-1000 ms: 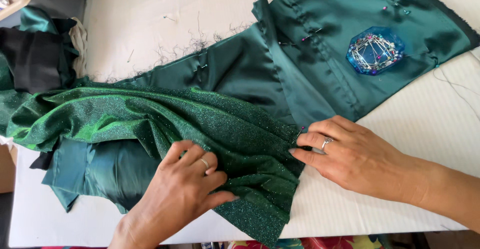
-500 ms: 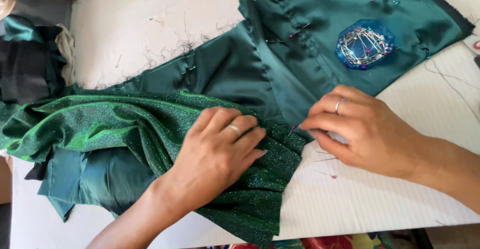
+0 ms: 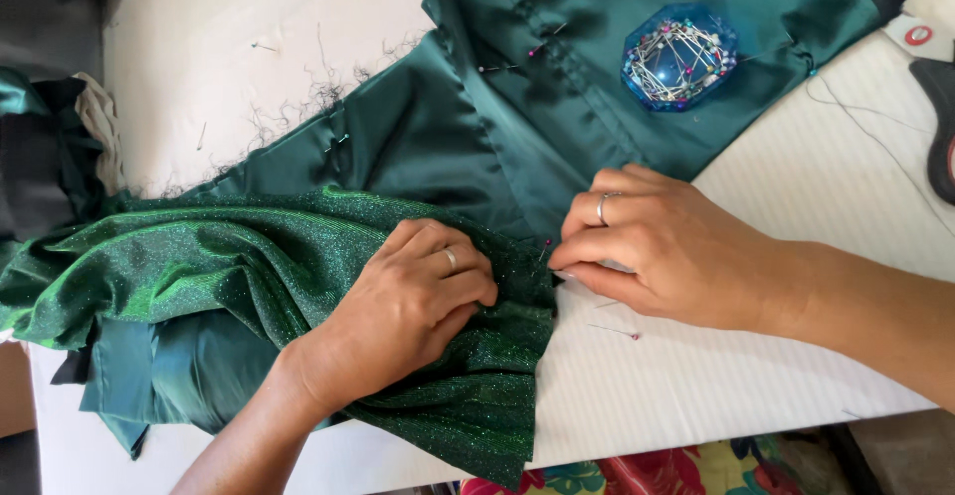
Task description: The person aligns a green glittery fabric piece against a darker green satin fabric and secures the two together by inserting straight pins through both layers.
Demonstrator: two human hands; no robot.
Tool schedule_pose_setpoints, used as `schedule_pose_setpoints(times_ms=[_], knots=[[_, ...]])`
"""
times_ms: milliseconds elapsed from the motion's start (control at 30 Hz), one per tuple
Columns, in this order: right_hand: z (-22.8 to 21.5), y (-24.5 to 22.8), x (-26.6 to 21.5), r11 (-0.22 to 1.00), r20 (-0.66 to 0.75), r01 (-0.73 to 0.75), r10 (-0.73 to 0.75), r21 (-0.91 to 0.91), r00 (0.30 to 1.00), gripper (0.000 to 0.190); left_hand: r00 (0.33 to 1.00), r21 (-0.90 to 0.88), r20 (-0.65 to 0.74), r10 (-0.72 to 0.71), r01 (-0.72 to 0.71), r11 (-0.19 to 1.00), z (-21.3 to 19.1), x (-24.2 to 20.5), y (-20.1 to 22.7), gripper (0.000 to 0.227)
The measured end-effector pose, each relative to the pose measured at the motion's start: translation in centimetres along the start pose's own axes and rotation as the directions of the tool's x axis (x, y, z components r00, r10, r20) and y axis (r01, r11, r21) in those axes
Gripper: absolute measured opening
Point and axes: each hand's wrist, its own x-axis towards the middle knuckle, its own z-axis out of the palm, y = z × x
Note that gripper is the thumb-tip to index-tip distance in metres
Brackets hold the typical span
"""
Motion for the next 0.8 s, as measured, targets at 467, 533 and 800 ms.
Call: schedule_pose_setpoints(times_ms=[467,533,800], knots=[[1.1,0.0,0.5,0.947,0.04,-0.291,0.288,0.137,0.957,0.014,1.0,-0.131,-0.002,0.012,-0.012,0.991,-0.9,0.1,-0.3,0.008],[1.1,0.0,0.5,0.945,0.051,-0.297,0.293,0.135,0.955,0.014,1.0,-0.129,0.003,0.012,-0.011,0.992,-0.8,0.0,-0.4,0.007],[0.3,0.1,0.1,0.961,0.058,-0.238,0.232,0.138,0.971,0.022,1.0,-0.113,-0.021,0.003,-0.005,0.994,-0.4,-0.2,-0.5,0.007]])
